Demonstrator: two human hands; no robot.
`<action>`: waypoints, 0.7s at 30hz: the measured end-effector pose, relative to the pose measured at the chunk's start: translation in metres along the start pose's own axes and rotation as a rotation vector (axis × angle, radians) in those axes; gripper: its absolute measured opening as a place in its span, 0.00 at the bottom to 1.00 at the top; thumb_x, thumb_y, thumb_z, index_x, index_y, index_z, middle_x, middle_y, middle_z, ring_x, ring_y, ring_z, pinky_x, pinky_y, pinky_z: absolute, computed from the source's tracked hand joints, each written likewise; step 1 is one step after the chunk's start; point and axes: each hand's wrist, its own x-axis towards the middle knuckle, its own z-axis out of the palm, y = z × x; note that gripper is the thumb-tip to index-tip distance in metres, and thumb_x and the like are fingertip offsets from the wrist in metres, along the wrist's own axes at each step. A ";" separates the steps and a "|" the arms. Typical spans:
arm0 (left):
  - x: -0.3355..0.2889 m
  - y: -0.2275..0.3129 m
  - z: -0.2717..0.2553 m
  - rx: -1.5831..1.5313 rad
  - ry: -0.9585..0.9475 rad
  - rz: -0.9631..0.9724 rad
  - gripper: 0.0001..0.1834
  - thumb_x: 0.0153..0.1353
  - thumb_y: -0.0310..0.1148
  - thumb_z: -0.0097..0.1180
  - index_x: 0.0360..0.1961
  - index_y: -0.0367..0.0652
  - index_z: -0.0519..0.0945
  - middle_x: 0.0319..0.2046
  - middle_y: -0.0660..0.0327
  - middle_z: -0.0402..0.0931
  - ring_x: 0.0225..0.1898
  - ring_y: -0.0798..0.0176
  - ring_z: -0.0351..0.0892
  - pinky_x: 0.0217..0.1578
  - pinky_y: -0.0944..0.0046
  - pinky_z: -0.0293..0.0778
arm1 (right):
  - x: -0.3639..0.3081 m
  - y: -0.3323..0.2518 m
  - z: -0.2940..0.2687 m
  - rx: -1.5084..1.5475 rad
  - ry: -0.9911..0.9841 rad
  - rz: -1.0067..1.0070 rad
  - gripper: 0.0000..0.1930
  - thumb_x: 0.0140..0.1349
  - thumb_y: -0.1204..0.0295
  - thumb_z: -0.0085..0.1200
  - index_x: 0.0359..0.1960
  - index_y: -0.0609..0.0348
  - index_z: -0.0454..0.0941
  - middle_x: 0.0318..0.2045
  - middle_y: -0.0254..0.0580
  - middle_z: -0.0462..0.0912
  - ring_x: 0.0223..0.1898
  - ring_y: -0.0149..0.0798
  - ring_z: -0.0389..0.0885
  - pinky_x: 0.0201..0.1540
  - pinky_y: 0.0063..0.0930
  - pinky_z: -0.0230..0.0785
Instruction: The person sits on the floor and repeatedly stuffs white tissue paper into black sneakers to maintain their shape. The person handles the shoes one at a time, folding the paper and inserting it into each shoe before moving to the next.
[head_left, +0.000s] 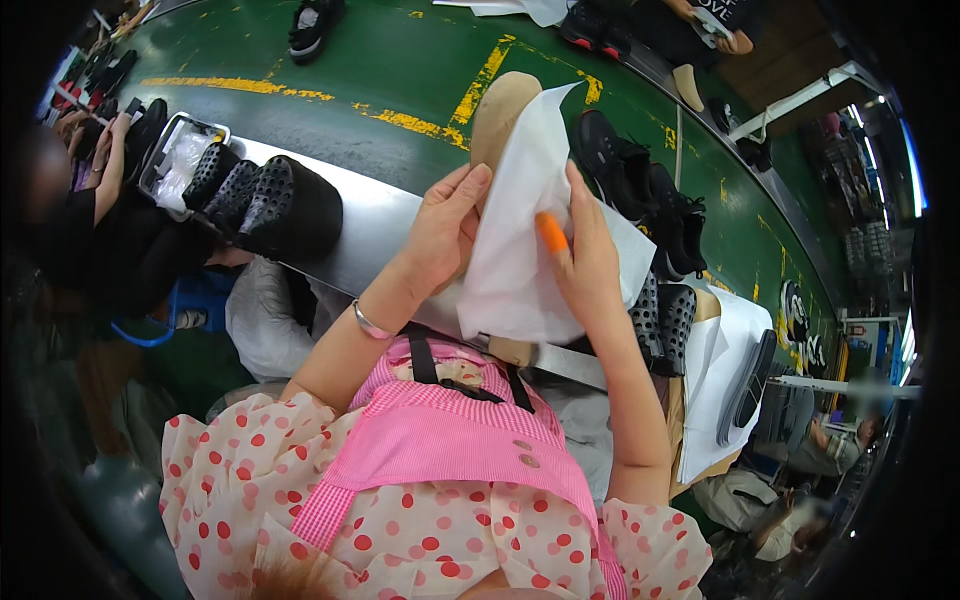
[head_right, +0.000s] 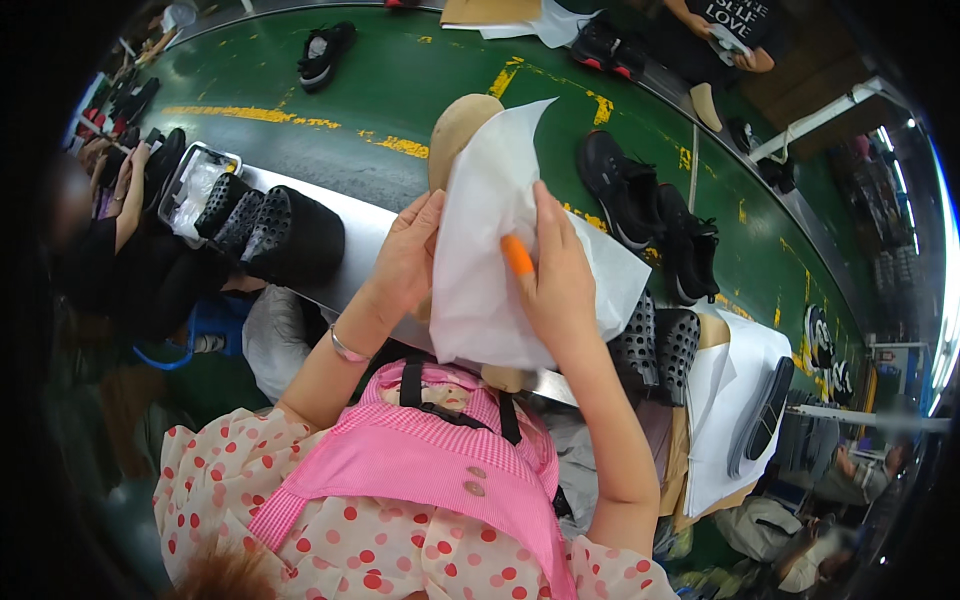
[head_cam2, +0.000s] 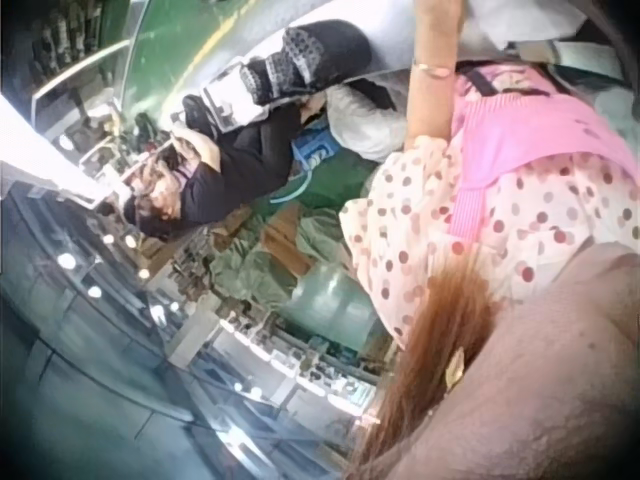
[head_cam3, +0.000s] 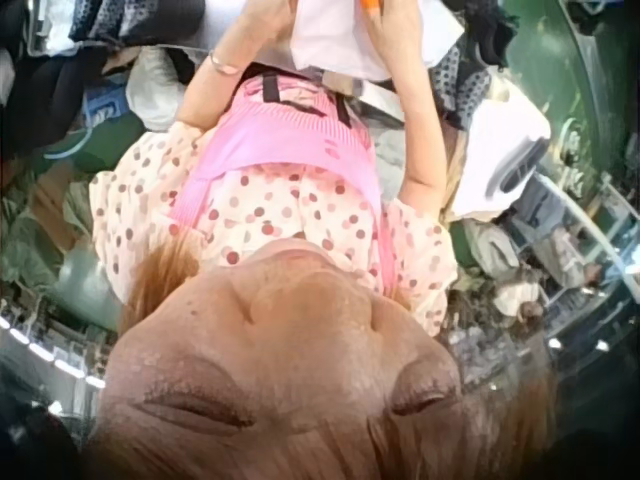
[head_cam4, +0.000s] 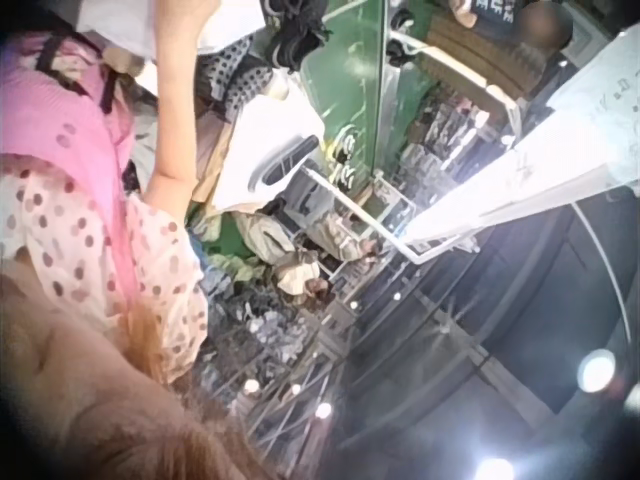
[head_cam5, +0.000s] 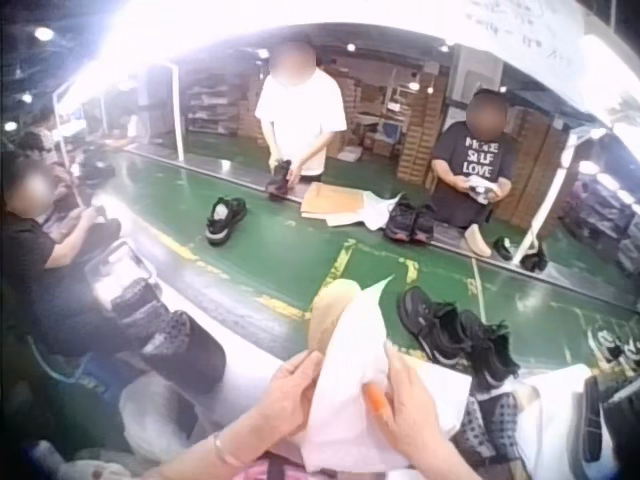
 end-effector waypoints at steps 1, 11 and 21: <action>-0.001 0.004 -0.001 0.004 -0.001 0.007 0.13 0.70 0.36 0.48 0.49 0.40 0.77 0.41 0.63 0.81 0.40 0.70 0.82 0.42 0.68 0.79 | -0.004 -0.001 0.002 -0.012 0.022 -0.067 0.30 0.65 0.67 0.52 0.68 0.53 0.59 0.61 0.56 0.68 0.62 0.54 0.67 0.61 0.38 0.62; -0.014 -0.008 0.006 0.039 0.072 -0.110 0.15 0.70 0.38 0.47 0.49 0.39 0.76 0.44 0.60 0.79 0.43 0.68 0.80 0.47 0.66 0.78 | 0.003 0.000 -0.018 -0.255 0.328 -0.240 0.13 0.60 0.70 0.58 0.46 0.58 0.80 0.39 0.42 0.78 0.40 0.44 0.76 0.44 0.32 0.67; -0.023 -0.013 0.000 -0.033 0.216 -0.238 0.19 0.71 0.39 0.45 0.54 0.35 0.73 0.48 0.56 0.78 0.46 0.65 0.80 0.47 0.62 0.79 | -0.008 -0.010 -0.020 -0.180 0.309 -0.090 0.14 0.63 0.61 0.55 0.43 0.58 0.76 0.35 0.42 0.78 0.39 0.44 0.78 0.41 0.34 0.69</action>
